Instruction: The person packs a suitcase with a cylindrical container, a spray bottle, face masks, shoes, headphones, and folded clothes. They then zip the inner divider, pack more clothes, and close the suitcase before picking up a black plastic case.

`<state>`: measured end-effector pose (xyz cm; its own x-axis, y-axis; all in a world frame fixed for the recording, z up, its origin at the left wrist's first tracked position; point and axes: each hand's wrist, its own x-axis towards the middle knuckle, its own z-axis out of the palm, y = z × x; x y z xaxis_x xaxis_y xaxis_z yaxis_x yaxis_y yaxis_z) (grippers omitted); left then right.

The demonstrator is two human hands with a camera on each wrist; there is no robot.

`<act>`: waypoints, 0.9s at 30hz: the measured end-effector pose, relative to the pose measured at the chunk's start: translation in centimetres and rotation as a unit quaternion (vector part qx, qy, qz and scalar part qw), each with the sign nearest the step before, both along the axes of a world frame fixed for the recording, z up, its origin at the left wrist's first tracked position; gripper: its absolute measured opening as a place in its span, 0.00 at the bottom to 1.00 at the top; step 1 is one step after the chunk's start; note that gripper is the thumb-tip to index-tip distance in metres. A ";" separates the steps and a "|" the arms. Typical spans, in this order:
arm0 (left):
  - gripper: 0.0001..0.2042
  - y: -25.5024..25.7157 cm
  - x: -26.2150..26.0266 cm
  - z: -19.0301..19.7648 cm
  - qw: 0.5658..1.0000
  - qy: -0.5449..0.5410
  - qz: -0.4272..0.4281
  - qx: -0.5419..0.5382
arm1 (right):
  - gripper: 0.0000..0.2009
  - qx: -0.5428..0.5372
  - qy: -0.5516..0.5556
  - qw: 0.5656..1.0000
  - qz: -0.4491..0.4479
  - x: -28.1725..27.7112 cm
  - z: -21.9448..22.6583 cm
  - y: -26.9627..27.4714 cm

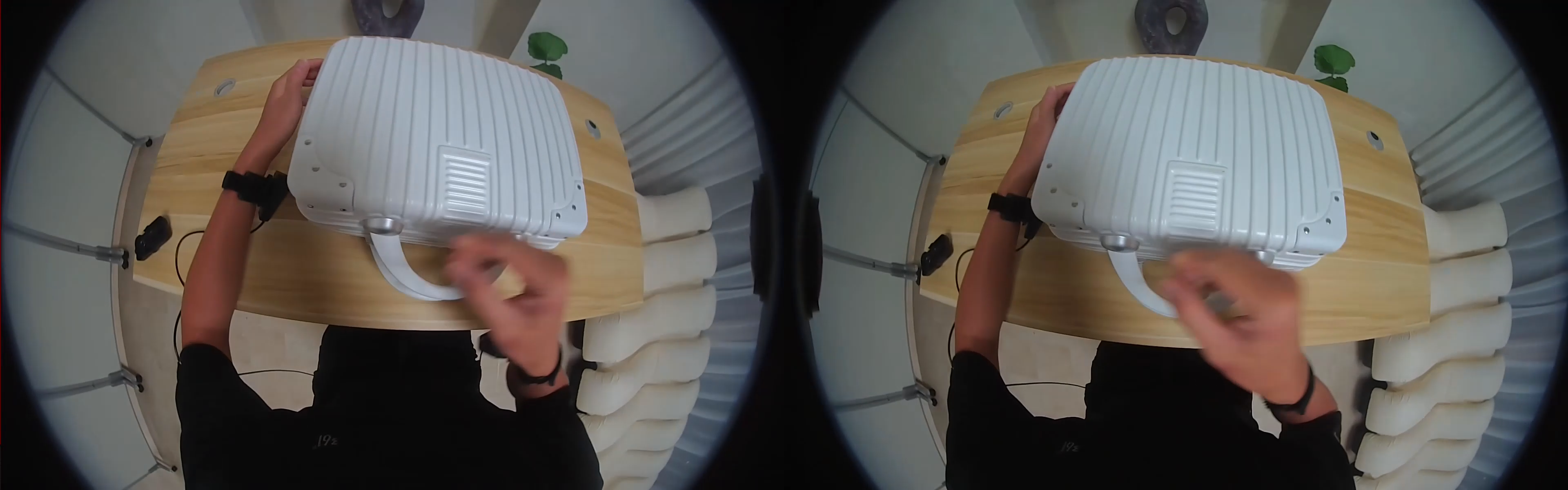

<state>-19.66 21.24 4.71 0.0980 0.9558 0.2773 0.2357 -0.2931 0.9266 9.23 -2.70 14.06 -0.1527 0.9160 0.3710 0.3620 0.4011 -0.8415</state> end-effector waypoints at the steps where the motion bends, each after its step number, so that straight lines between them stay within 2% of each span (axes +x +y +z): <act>1: 0.30 -0.6 0.4 0.2 1.000 -0.031 0.000 0.003 | 0.06 0.063 0.072 0.993 -0.068 1.5 0.5 0.3; 2: 0.32 -1.0 0.6 0.3 0.998 -0.063 0.001 0.005 | 0.06 0.088 0.131 0.976 -0.152 3.2 1.1 1.3; 3: 0.32 -1.4 1.2 0.4 0.998 -0.064 -0.003 0.006 | 0.11 0.079 0.077 0.968 -0.223 5.5 2.0 2.7; 5: 0.32 -1.9 1.9 0.4 0.955 -0.277 -0.033 -0.102 | 0.17 0.028 0.027 0.969 -0.246 8.4 1.9 7.0; 6: 0.32 -2.2 2.0 0.1 0.955 -0.277 -0.035 -0.103 | 0.23 -0.043 0.048 0.975 -0.211 10.1 0.5 8.6; 7: 0.32 -2.4 2.1 -0.4 0.940 -0.298 -0.052 -0.155 | 0.30 -0.145 0.104 0.976 -0.124 13.0 -2.3 11.0; 8: 0.32 -2.6 2.2 -0.6 0.923 -0.317 -0.068 -0.207 | 0.30 -0.144 0.106 0.976 -0.125 12.8 -2.8 11.2; 10: 0.31 -3.8 2.7 0.8 0.922 -0.313 -0.059 -0.220 | 0.35 -0.286 0.234 0.924 -0.100 12.0 -3.6 11.9; 11: 0.30 -4.2 2.7 1.0 0.918 -0.313 -0.048 -0.240 | 0.35 -0.288 0.237 0.922 -0.100 11.9 -3.8 12.4; 13: 0.31 -4.0 1.4 0.2 0.914 -0.313 -0.045 -0.254 | 0.39 -0.336 0.254 0.906 -0.039 12.0 -4.1 13.2; 14: 0.31 -3.6 0.8 0.0 0.910 -0.318 -0.045 -0.262 | 0.39 -0.338 0.260 0.904 -0.046 11.5 -4.1 13.2; 16: 0.32 -4.3 0.4 0.7 0.899 -0.332 -0.030 -0.285 | 0.41 -0.296 0.204 0.932 -0.047 10.1 -3.1 13.1; 18: 0.34 -4.5 0.5 1.0 0.910 -0.337 -0.011 -0.241 | 0.41 -0.298 0.204 0.931 -0.050 10.3 -3.5 13.3; 22: 0.35 -5.3 0.4 1.5 0.912 -0.317 -0.007 -0.262 | 0.41 -0.292 0.236 0.925 -0.055 9.1 -3.3 12.7; 25: 0.37 -5.2 0.7 1.5 0.915 -0.311 -0.001 -0.258 | 0.39 -0.271 0.286 0.919 -0.014 11.5 -7.0 14.6; 27: 0.37 -5.0 0.7 1.1 0.910 -0.328 -0.013 -0.253 | 0.38 -0.264 0.288 0.920 -0.031 12.1 -8.2 15.3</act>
<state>-18.95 16.20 5.83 0.0950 0.9772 -0.1898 -0.4176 0.2122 0.8835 21.36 12.61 5.85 -0.0105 0.9922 -0.1245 -0.1968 -0.1241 -0.9726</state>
